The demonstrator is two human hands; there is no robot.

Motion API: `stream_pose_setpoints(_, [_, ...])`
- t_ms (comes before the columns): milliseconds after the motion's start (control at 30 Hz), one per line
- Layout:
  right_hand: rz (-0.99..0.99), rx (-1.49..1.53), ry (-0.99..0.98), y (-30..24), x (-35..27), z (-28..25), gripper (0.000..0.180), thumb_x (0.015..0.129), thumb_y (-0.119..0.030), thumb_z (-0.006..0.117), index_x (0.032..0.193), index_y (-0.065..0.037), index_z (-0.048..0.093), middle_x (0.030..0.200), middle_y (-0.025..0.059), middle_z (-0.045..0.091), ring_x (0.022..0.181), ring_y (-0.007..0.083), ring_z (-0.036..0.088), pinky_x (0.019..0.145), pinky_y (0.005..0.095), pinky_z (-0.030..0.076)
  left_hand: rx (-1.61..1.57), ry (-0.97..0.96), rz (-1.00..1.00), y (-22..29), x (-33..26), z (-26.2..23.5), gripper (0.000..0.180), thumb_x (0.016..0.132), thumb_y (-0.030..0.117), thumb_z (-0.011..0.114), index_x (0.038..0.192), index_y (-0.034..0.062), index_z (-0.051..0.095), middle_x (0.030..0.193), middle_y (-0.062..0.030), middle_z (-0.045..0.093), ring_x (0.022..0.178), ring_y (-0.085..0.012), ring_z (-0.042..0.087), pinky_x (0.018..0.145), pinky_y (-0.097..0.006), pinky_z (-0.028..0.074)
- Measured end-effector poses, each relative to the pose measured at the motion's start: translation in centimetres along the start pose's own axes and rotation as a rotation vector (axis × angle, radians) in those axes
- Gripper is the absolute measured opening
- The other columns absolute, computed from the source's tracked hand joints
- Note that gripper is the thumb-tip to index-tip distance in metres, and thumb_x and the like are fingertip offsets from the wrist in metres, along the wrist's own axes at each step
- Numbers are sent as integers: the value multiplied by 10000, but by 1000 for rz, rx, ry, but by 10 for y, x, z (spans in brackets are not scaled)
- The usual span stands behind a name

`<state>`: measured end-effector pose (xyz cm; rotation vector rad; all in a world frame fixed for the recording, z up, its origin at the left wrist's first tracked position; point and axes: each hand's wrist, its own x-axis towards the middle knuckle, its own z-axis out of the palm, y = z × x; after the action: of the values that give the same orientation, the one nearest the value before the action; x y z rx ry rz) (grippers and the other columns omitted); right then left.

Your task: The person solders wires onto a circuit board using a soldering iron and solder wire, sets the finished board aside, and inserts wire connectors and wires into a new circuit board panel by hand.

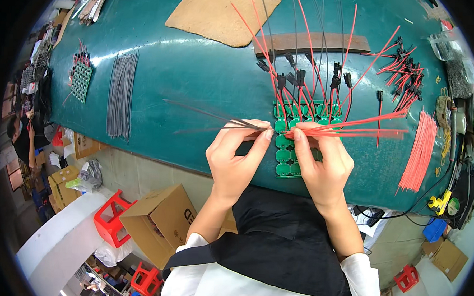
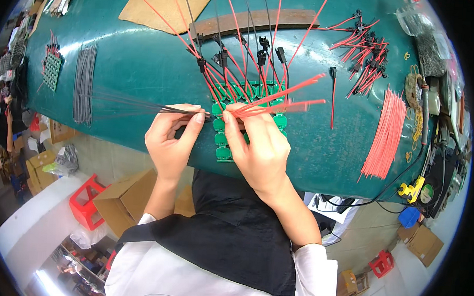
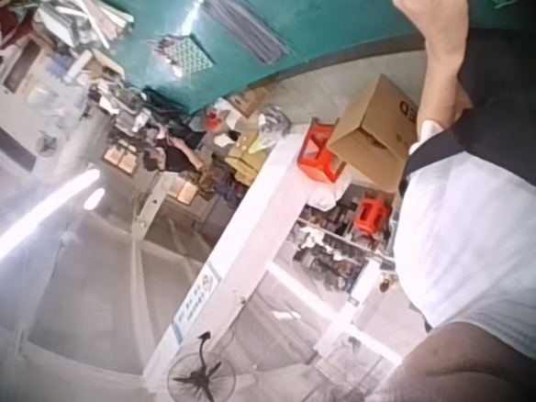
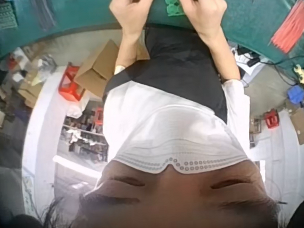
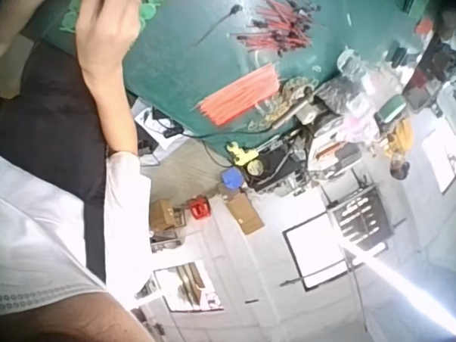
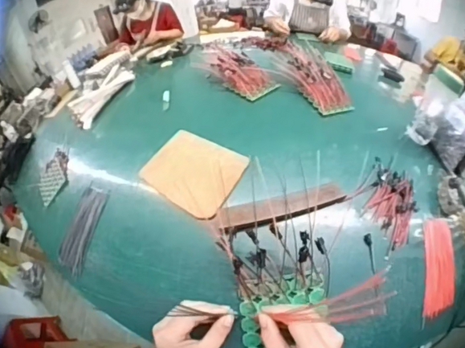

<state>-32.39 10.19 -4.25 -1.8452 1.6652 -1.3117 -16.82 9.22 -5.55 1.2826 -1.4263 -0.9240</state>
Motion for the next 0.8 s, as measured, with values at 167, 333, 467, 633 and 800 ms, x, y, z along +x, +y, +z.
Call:
stream_pose_setpoints(167, [-6,13,-6,1,0,2,184,778,21,756,929,12,651,865,108,694,729,240,677,615,319,547,18,-1,9,1,1,0,136,828,-78,709,952,-63,655,999,-137,689,869,-173,694,752,-259,577])
stream_pose_setpoints(333, [-56,18,-14,-1,4,2,219,773,32,752,969,17,657,874,111,687,715,242,677,604,319,547,50,8,33,1,1,2,123,823,-76,714,936,-69,665,980,-130,686,852,-162,688,751,-256,576])
stream_pose_setpoints(467, [-110,-13,-24,-4,9,4,222,773,35,749,977,18,662,870,111,684,724,243,675,620,328,550,39,63,57,3,4,6,116,784,-39,752,884,-33,693,907,-109,703,756,-171,695,663,-273,570])
stream_pose_setpoints(633, [-191,-74,43,-2,13,-2,216,769,49,748,964,29,657,888,108,705,741,228,678,632,306,561,249,25,238,2,6,5,181,767,-35,755,942,-9,716,868,-101,689,713,-181,679,616,-274,547])
stream_pose_setpoints(800, [38,6,43,8,2,-9,175,787,43,744,930,26,644,865,115,699,711,226,680,613,304,555,305,6,180,9,4,7,181,784,-45,746,962,-23,721,878,-102,708,736,-161,662,662,-268,535])
